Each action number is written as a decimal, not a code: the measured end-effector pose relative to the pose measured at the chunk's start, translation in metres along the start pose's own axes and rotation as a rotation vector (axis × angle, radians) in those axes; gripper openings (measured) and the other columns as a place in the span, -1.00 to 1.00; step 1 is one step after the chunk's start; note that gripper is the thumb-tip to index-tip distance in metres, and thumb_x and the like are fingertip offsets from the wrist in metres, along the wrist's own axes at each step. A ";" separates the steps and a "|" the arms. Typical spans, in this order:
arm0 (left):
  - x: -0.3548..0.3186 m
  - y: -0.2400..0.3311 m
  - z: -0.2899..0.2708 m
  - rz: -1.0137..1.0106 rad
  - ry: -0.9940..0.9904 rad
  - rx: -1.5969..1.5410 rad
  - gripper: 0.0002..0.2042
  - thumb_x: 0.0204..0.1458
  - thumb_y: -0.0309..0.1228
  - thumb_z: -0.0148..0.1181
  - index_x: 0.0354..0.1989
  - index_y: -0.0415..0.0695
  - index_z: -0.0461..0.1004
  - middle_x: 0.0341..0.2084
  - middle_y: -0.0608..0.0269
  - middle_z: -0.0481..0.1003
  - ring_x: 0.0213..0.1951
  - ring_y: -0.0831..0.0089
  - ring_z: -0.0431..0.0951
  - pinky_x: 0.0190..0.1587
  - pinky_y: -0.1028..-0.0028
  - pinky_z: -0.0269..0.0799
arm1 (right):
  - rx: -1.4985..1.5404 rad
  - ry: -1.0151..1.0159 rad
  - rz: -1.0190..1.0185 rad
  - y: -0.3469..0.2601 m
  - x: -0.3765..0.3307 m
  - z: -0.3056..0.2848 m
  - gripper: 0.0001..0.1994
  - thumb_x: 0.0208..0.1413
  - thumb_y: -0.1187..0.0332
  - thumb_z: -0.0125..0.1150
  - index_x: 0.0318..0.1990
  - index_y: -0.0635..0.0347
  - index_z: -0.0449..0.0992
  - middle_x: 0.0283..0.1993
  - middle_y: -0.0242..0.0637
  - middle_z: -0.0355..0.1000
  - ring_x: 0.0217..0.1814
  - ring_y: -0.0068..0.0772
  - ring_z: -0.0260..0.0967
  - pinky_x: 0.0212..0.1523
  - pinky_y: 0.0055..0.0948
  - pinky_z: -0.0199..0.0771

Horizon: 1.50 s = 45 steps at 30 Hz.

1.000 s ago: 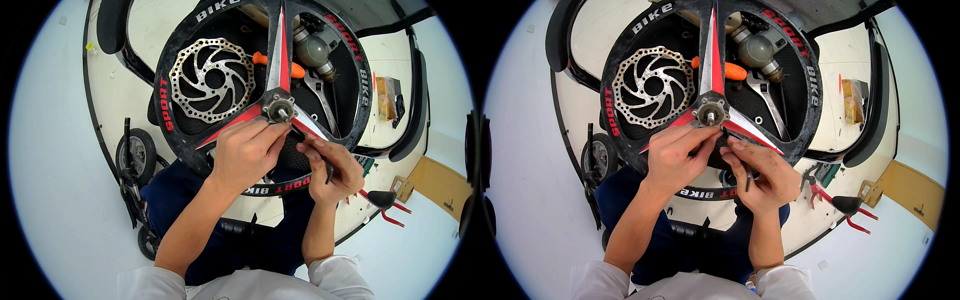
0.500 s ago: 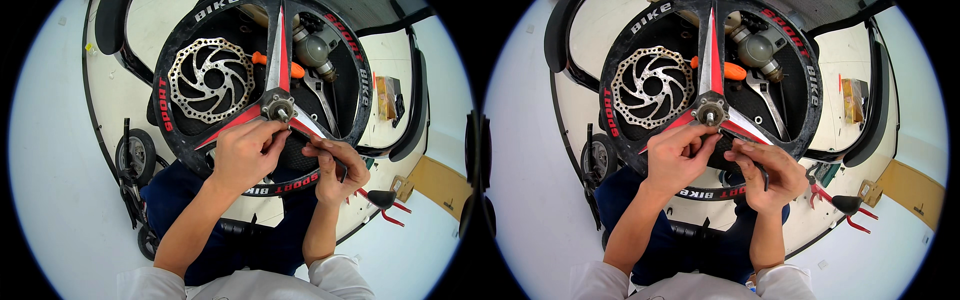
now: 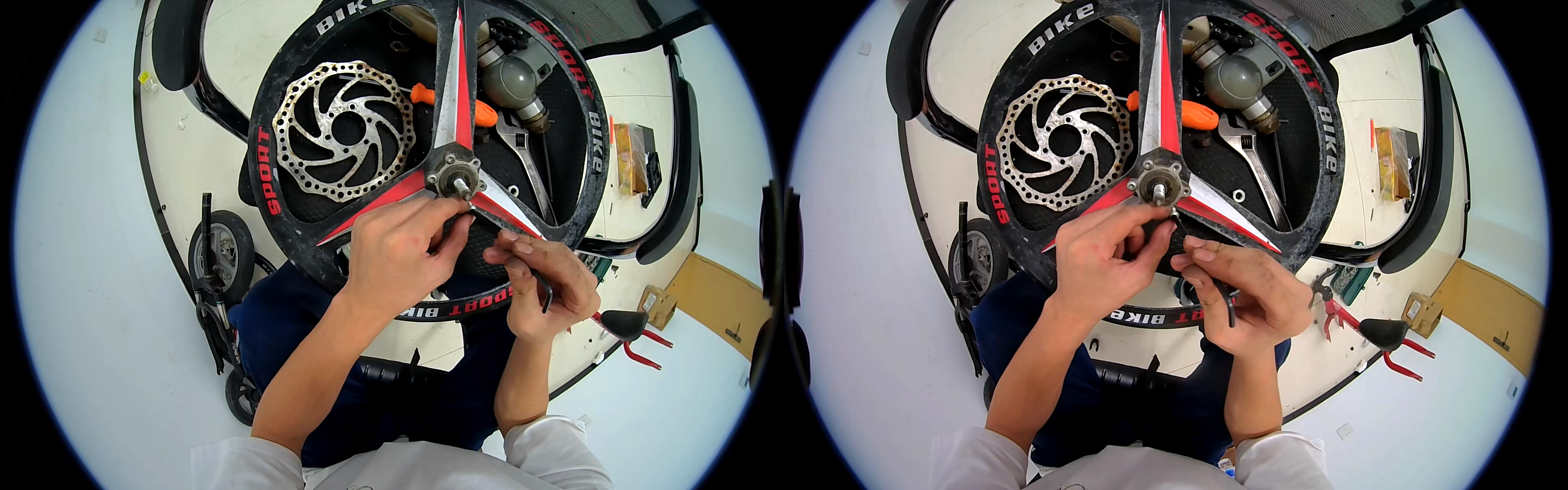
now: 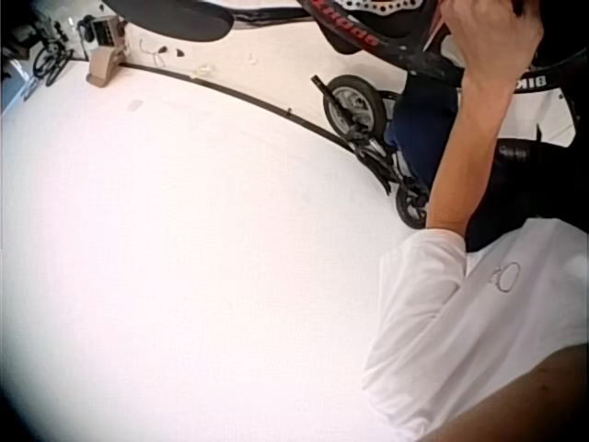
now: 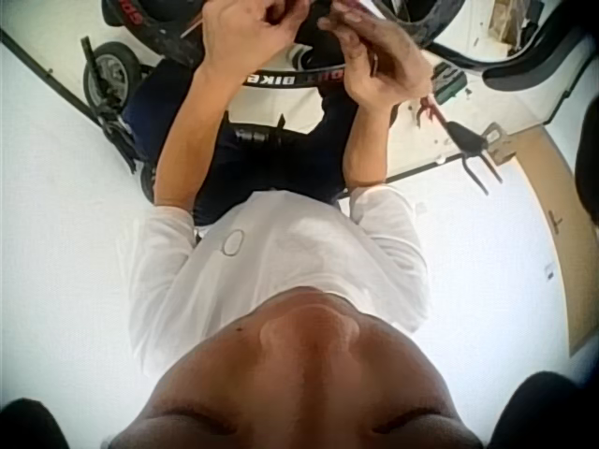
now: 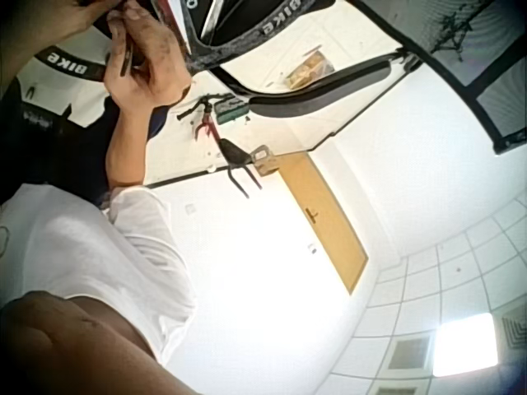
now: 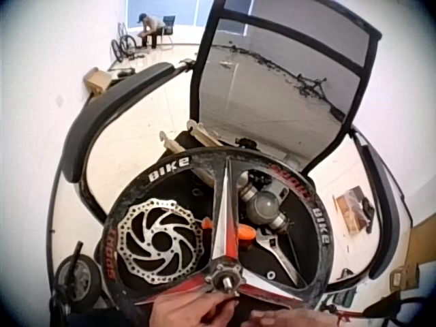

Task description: The person assembles a bicycle wheel by hand, installing a bearing into the hub, tightening it with a wrench, and attaching a brake disc. The person then secures the disc with a bolt and tightens it with a wrench.

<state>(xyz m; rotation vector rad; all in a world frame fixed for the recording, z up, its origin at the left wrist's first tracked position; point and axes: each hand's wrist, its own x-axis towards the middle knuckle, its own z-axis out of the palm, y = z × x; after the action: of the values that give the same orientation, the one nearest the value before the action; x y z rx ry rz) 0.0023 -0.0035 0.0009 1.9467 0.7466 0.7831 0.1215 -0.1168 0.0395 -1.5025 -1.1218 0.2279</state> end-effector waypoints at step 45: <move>-0.002 -0.002 0.003 0.126 0.017 0.045 -0.76 -0.17 -0.56 0.41 -0.25 -0.18 0.64 -0.64 0.27 0.45 -0.62 0.34 0.47 -0.56 0.39 0.36 | -0.155 0.051 0.036 -0.005 -0.003 0.002 -0.81 -0.06 0.68 0.41 -0.25 0.48 0.58 -0.29 0.02 0.63 -0.29 -0.23 0.67 -0.24 -0.44 0.67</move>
<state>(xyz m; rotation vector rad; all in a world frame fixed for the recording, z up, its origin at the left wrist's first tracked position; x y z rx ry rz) 0.0033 -0.0053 -0.0029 2.0455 0.6617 0.8660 0.1164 -0.1181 0.0416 -1.6577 -1.0933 0.1285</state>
